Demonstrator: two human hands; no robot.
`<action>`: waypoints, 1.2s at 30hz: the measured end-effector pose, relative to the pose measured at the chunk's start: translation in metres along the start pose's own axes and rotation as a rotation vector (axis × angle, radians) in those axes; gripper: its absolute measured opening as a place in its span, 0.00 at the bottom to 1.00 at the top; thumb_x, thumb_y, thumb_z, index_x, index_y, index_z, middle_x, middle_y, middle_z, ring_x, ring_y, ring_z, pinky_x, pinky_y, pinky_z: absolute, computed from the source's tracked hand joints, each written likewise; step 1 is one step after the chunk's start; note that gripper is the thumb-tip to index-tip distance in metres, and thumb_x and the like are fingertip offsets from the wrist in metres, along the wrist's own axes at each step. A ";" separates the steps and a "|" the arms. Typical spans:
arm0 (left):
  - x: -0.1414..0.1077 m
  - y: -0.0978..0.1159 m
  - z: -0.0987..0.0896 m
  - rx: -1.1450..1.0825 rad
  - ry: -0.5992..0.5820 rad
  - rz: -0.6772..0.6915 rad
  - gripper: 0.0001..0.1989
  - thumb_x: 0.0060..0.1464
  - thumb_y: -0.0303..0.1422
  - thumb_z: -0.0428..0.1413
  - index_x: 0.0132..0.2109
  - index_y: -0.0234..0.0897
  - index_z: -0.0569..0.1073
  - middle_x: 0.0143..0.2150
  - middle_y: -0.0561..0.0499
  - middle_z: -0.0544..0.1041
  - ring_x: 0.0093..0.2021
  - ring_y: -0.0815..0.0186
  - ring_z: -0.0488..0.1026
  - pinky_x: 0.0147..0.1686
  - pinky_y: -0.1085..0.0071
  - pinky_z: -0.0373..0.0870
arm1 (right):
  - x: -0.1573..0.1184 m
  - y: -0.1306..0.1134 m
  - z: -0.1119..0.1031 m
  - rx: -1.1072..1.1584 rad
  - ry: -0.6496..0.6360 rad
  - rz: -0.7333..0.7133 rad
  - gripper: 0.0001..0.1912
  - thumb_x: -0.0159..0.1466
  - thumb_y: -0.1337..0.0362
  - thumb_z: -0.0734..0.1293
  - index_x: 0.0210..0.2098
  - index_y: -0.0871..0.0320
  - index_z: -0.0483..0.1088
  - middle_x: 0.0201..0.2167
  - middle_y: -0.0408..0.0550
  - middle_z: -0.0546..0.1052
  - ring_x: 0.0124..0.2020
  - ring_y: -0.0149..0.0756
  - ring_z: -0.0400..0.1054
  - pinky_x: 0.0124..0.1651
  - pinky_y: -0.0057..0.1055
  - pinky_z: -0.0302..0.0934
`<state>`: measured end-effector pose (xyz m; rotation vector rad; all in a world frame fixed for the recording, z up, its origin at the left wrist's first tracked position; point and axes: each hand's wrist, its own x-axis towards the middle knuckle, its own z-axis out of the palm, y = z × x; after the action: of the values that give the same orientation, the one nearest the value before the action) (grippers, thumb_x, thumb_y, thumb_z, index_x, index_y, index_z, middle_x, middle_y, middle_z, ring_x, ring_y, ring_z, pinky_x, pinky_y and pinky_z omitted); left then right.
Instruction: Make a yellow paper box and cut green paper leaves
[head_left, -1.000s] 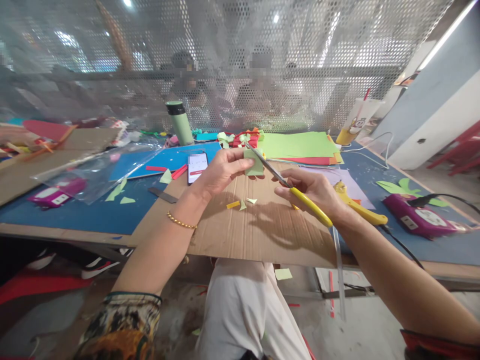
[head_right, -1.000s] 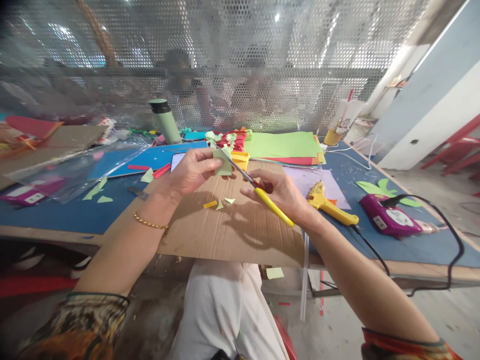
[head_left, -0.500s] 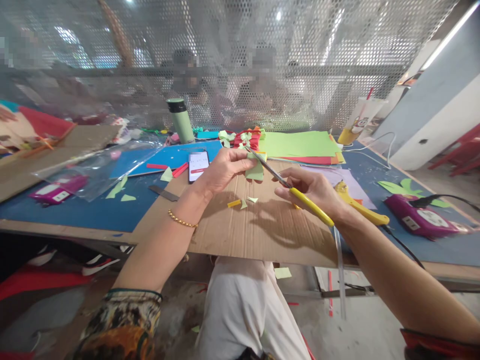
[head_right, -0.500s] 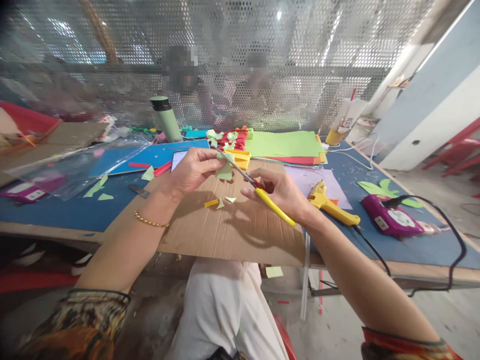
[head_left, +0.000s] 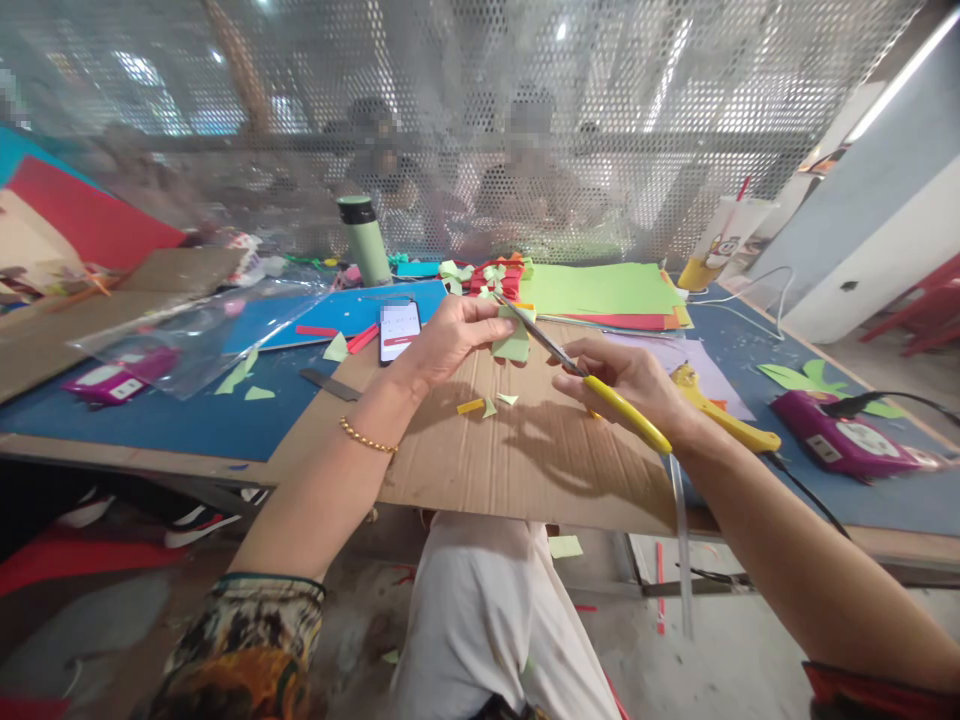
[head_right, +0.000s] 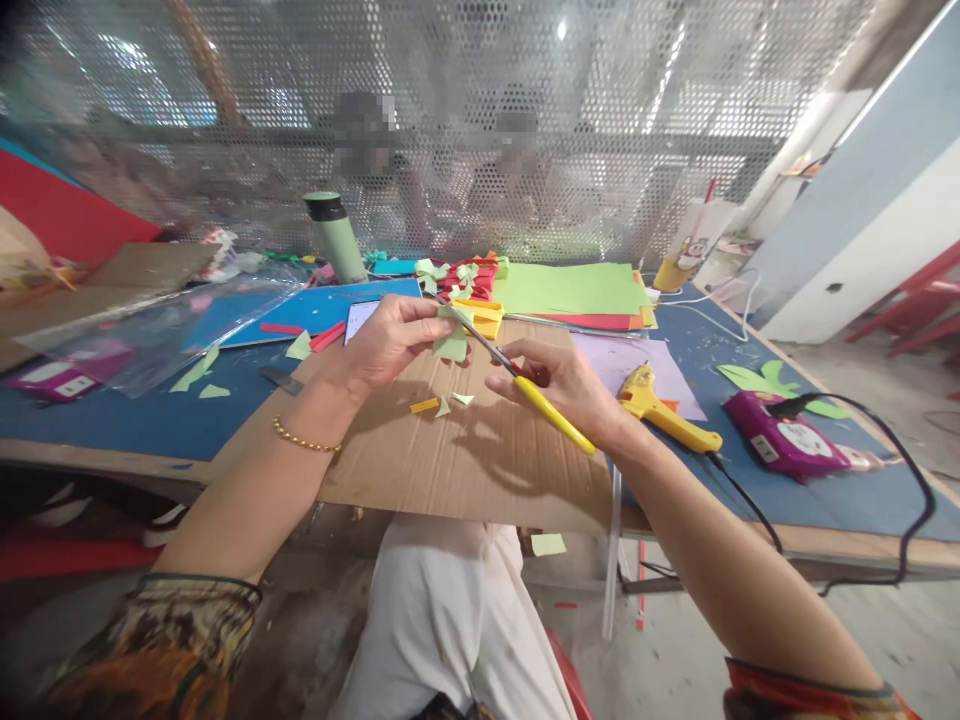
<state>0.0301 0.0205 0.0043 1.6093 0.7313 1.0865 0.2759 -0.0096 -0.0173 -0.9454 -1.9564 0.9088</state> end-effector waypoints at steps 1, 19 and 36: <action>0.000 0.000 0.000 0.001 0.001 -0.002 0.10 0.55 0.36 0.67 0.30 0.35 0.83 0.29 0.45 0.85 0.30 0.64 0.80 0.34 0.68 0.74 | 0.000 0.000 0.000 0.000 0.000 0.000 0.27 0.63 0.38 0.78 0.37 0.56 0.77 0.25 0.36 0.60 0.22 0.26 0.53 0.25 0.30 0.47; 0.004 -0.007 -0.004 -0.036 -0.014 -0.014 0.09 0.53 0.36 0.68 0.31 0.34 0.82 0.31 0.44 0.85 0.29 0.64 0.80 0.32 0.67 0.75 | -0.002 0.002 0.003 -0.104 0.063 -0.031 0.30 0.61 0.34 0.78 0.37 0.57 0.78 0.21 0.35 0.59 0.23 0.27 0.50 0.25 0.30 0.44; 0.009 -0.015 -0.008 0.028 0.007 0.099 0.22 0.57 0.50 0.72 0.37 0.34 0.82 0.36 0.45 0.85 0.35 0.65 0.83 0.32 0.72 0.74 | 0.025 0.012 0.004 -0.860 0.175 0.398 0.21 0.70 0.57 0.69 0.58 0.61 0.78 0.47 0.62 0.86 0.48 0.56 0.81 0.42 0.37 0.64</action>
<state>0.0274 0.0359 -0.0070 1.6816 0.6800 1.1582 0.2648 0.0161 -0.0208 -1.8728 -2.0431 0.1150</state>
